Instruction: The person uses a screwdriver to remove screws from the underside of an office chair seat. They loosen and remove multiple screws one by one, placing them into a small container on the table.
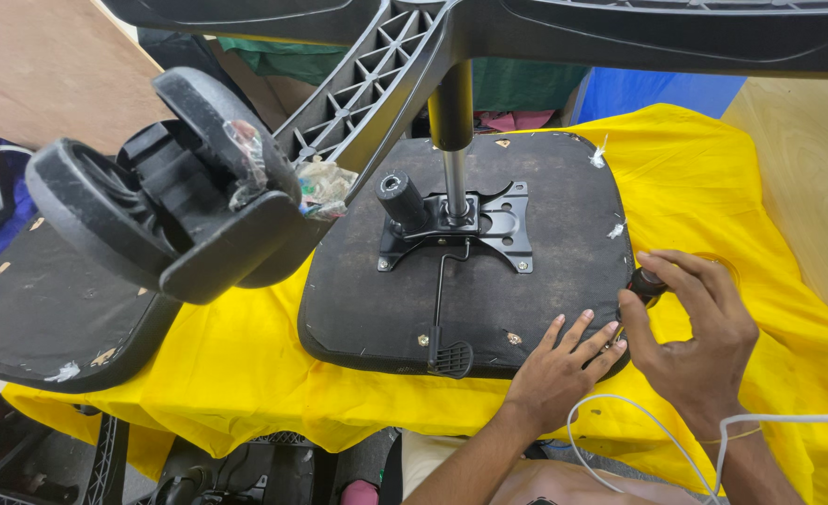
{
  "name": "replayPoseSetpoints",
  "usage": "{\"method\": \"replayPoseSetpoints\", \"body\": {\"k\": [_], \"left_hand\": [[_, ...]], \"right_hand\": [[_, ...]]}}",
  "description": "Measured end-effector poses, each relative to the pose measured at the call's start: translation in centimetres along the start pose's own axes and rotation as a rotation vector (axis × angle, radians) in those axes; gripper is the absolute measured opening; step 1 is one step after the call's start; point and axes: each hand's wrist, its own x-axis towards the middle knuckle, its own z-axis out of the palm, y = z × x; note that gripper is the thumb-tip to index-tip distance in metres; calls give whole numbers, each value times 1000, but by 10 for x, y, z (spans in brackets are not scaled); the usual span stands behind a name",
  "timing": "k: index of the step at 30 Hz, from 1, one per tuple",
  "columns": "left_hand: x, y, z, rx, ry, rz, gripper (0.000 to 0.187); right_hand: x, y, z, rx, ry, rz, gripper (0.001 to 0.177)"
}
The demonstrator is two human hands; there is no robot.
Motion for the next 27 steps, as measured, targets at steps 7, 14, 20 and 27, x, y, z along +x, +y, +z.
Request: {"method": "replayPoseSetpoints", "body": {"k": [7,14,20,27], "left_hand": [[0,0,0,13,2,4,108],[-1,0,-2,-21,-7,-6,110],[-2,0,2,-10,20,-6,107],[-1,-1,11,-42,91,-11,91]], "right_hand": [[2,5,4,-58,-31,38,32],[-1,11,8,-45,33,53,33],[-3,14,7,62,-22,65,28],[2,11,8,-13,-19,96,48]]}}
